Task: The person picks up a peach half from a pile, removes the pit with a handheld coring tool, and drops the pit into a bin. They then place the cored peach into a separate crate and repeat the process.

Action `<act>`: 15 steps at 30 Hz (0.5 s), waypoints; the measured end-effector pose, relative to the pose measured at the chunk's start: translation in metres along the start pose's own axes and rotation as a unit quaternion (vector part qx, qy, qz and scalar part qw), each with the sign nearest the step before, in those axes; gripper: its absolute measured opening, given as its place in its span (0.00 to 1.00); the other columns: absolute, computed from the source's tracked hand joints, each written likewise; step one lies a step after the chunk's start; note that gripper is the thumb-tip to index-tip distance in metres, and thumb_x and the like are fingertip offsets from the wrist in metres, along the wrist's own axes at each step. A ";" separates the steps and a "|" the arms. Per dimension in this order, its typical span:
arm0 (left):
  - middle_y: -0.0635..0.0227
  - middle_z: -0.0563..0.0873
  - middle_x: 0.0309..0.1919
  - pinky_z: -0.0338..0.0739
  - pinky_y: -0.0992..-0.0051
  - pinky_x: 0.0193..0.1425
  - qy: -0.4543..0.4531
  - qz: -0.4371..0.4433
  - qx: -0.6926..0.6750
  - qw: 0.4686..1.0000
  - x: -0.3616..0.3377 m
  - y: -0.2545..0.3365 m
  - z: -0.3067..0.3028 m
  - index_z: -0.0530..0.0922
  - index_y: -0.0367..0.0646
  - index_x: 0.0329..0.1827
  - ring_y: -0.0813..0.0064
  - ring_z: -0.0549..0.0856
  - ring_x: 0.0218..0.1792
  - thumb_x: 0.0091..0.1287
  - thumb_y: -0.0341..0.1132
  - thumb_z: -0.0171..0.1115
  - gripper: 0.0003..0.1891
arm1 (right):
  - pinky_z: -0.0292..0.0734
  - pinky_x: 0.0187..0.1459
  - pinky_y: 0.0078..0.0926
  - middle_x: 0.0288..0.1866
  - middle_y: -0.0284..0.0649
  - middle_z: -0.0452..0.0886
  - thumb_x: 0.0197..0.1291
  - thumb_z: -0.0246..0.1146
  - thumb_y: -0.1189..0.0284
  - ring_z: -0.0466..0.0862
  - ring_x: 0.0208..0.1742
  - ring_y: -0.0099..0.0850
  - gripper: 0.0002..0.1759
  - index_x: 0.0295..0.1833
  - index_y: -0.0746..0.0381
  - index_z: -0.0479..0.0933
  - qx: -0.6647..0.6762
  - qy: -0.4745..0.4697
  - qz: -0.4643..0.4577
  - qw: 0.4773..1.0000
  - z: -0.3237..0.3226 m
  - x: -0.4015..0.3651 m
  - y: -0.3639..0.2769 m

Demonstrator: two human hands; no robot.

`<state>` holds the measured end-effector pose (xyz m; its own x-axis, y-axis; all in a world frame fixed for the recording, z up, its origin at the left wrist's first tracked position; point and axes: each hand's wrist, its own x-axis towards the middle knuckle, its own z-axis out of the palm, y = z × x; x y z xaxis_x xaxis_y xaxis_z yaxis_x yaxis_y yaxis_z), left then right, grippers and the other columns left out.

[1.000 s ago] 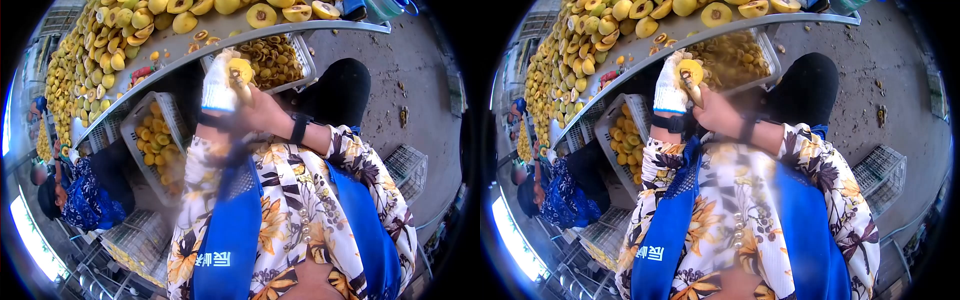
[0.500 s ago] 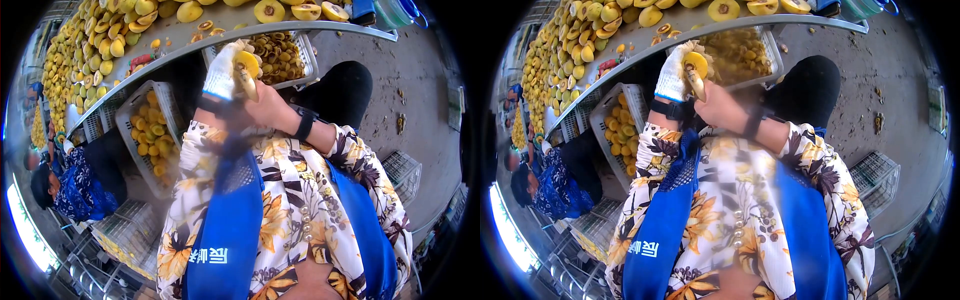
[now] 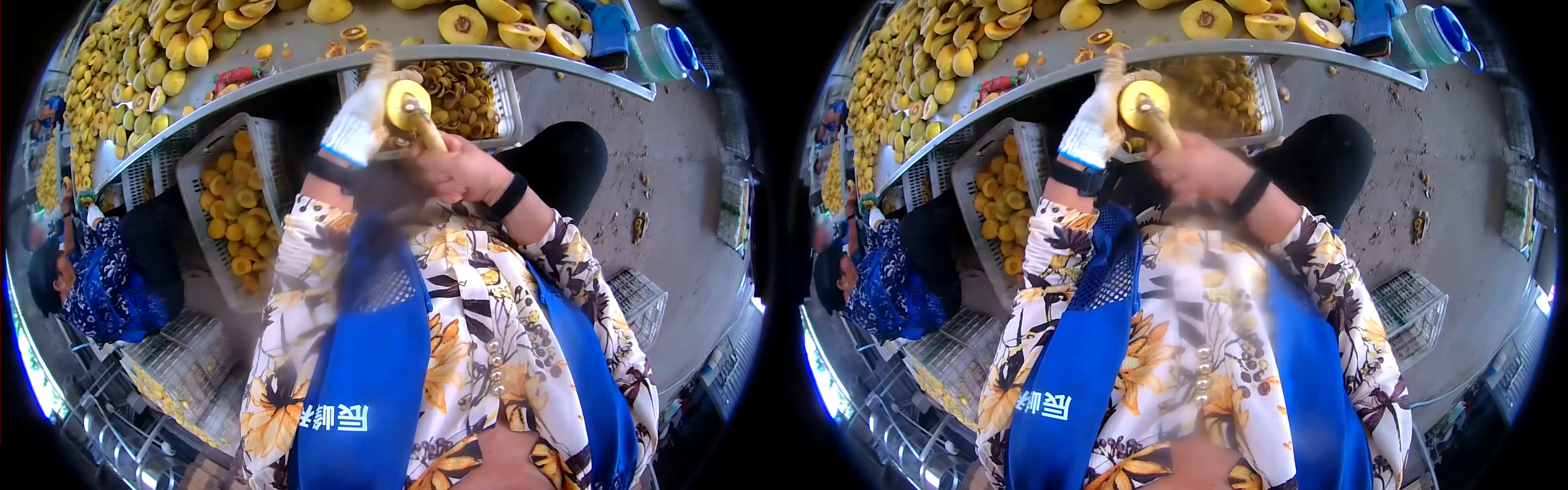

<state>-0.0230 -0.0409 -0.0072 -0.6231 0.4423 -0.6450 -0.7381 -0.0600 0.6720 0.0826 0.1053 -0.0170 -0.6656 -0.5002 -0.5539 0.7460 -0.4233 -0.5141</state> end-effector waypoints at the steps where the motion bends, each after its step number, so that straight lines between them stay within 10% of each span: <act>1: 0.54 0.81 0.41 0.81 0.64 0.46 -0.038 0.063 -0.047 0.996 -0.006 0.000 -0.002 0.74 0.35 0.54 0.63 0.83 0.42 0.61 0.73 0.34 0.45 | 0.51 0.10 0.15 0.17 0.24 0.61 0.65 0.50 0.77 0.57 0.10 0.14 0.06 0.46 0.58 0.70 0.092 -0.059 0.034 0.993 -0.007 -0.003 -0.008; 4: 0.47 0.75 0.54 0.78 0.49 0.51 -0.112 0.038 -0.141 0.983 -0.017 0.005 -0.010 0.66 0.33 0.61 0.51 0.76 0.55 0.61 0.75 0.29 0.49 | 0.47 0.09 0.14 0.16 0.24 0.57 0.64 0.47 0.81 0.53 0.09 0.13 0.11 0.48 0.58 0.69 0.113 -0.098 0.026 0.988 -0.019 -0.005 -0.009; 10: 0.52 0.78 0.48 0.82 0.59 0.42 0.007 0.130 -0.037 0.991 -0.024 -0.001 0.006 0.68 0.33 0.59 0.62 0.82 0.45 0.60 0.72 0.42 0.46 | 0.50 0.10 0.14 0.17 0.26 0.62 0.61 0.52 0.80 0.57 0.09 0.14 0.10 0.47 0.59 0.69 0.029 -0.100 -0.006 0.995 -0.017 0.001 -0.008; 15: 0.60 0.82 0.32 0.80 0.71 0.28 0.064 0.129 -0.098 0.985 -0.003 -0.007 0.005 0.76 0.39 0.42 0.68 0.83 0.29 0.67 0.52 0.56 0.21 | 0.59 0.13 0.13 0.20 0.28 0.70 0.58 0.61 0.74 0.65 0.11 0.16 0.08 0.42 0.61 0.70 -0.211 0.082 -0.102 0.969 0.019 0.005 0.000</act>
<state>-0.0142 -0.0374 -0.0079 -0.8151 0.2740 -0.5104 -0.5783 -0.3334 0.7446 0.0799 0.0884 -0.0071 -0.8186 -0.2981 -0.4910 0.5459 -0.1378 -0.8265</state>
